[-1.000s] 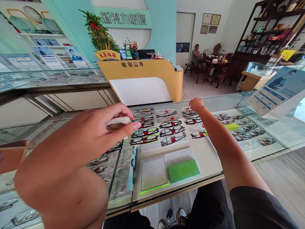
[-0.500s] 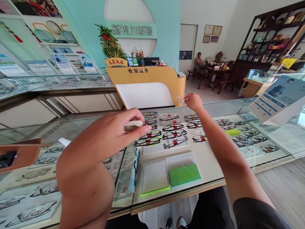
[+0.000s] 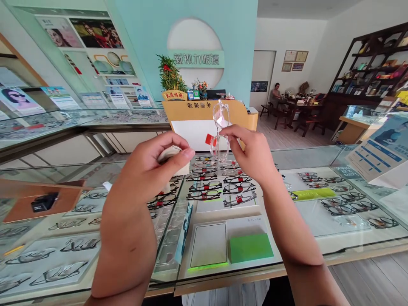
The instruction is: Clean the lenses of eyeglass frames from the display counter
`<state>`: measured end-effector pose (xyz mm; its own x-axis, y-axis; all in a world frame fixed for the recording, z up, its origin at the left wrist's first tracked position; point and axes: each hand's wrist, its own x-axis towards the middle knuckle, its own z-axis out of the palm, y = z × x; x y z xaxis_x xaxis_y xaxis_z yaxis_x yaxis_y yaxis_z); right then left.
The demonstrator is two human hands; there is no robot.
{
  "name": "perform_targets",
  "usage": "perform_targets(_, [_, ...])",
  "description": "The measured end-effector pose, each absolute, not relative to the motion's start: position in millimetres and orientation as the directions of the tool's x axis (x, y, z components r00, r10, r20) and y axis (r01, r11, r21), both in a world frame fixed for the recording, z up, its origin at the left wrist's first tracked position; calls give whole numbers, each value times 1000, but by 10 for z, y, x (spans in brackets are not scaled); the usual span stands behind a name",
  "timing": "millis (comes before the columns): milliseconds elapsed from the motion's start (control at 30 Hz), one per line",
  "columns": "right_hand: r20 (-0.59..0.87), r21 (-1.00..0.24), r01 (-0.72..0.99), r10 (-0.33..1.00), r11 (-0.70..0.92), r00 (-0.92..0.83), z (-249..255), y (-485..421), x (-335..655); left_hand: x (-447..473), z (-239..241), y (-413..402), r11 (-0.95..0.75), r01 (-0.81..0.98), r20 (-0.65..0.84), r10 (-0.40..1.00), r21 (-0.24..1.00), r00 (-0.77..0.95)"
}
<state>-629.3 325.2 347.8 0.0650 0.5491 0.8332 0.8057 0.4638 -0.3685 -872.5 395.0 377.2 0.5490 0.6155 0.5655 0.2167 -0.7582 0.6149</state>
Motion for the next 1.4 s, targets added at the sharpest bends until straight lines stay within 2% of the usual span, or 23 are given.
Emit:
perform_targets(133, [814, -360, 792, 581, 493, 8, 3490, 3152, -6281, -8583, 3676, 4076, -742, 159, 607, 635, 651, 478])
perform_targets(333, [793, -351, 720, 599, 598, -110, 3529, 3078, -6376, -8391, 3582, 4183, -708, -4, 618, 614, 707, 491])
perform_targets(467, [787, -344, 683, 594, 645, -165, 3542, 3067, -6396, -8379, 3545, 4236, -660, -50, 583, 622, 749, 523])
perform_targets(567, [778, -372, 653, 605, 660, -168, 3541, 3084, -6404, -8378, 3518, 4267, -666, -50, 602, 635, 744, 484])
perform_targets(733, [779, -406, 616, 608, 675, -153, 3539, 3147, -6427, -8361, 3536, 4260, -684, 22, 594, 649, 729, 475])
perform_targets(933, [785, -469, 593, 616, 655, -60, 3543, 3182, -6438, -8382, 3561, 4249, -752, 139, 644, 631, 644, 433])
perform_targets(1200, [785, -481, 636, 619, 604, 5, 3535, 3160, -6382, -8524, 3594, 4390, -804, 455, 811, 528, 382, 252])
perform_targets(1400, [751, -581, 511, 659, 634, 35, 3512, 3206, -6371, -8490, 3575, 4412, -790, 487, 820, 526, 373, 226])
